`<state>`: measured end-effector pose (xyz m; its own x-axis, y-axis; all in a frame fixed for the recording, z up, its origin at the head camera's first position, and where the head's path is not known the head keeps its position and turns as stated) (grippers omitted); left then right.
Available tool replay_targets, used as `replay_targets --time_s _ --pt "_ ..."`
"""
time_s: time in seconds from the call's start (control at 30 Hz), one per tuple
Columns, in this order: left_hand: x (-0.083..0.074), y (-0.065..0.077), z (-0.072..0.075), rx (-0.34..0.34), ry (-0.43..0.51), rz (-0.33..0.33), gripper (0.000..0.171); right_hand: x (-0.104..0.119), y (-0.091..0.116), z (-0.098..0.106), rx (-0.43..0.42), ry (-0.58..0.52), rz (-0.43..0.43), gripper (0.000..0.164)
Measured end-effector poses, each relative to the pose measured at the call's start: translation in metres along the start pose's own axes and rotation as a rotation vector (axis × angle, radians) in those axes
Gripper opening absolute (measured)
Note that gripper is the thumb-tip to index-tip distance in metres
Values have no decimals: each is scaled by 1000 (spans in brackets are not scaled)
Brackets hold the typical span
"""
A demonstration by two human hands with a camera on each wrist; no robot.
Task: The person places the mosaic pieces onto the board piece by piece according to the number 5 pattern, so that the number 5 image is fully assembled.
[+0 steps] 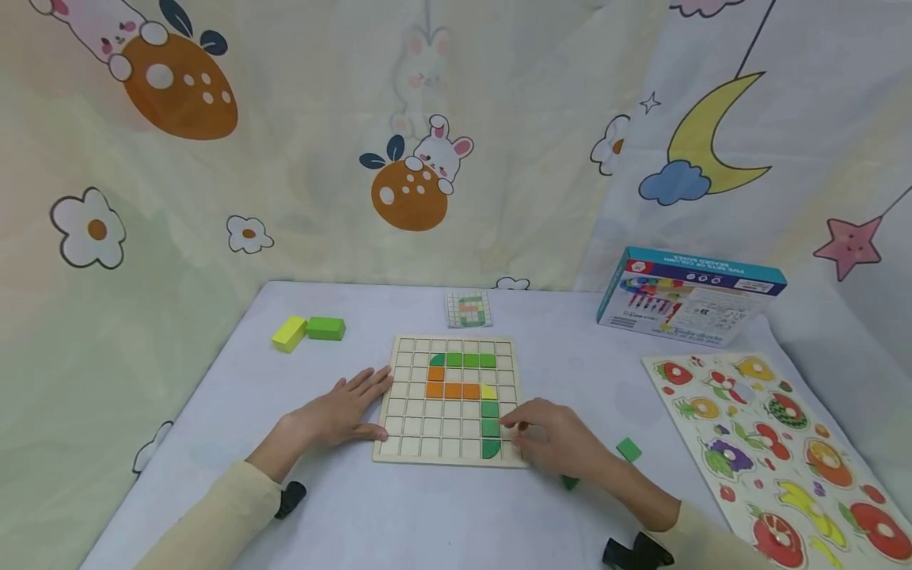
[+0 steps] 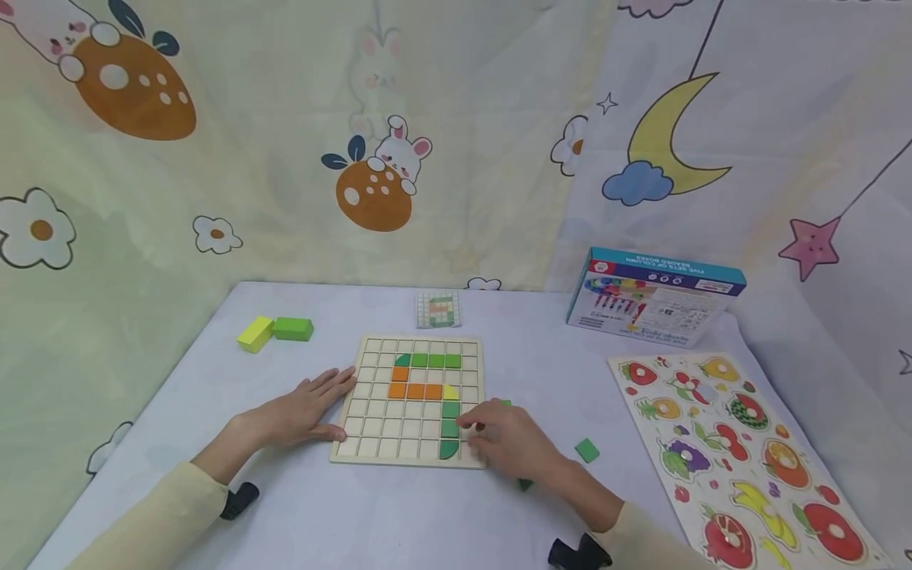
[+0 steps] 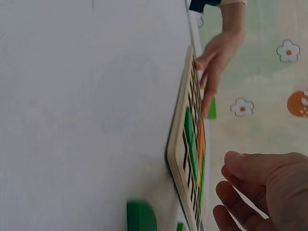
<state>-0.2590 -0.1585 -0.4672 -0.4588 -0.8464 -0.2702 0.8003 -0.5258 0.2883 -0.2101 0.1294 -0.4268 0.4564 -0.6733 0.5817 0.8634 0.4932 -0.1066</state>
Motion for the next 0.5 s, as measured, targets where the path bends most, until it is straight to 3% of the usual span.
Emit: replay_targets --time_s 0.27,0.37,0.5 --pt "-1 -1 0 6 -25 7 95 -70 56 66 -117 122 -201 31" --pt "0 -1 0 5 -38 9 95 -90 77 76 -122 173 -268 32" --pt "0 -1 -1 0 -28 5 94 -107 94 75 -96 198 -320 38"
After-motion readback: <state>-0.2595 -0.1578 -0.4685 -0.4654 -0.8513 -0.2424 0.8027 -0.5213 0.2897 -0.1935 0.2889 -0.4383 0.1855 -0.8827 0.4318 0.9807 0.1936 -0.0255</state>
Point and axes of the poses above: each hand's wrist, its own y-axis away from the middle knuckle, its own z-axis out of the back of the hand, x = y × z, the point moved 8 cm from there along -y, towards the middle knuckle
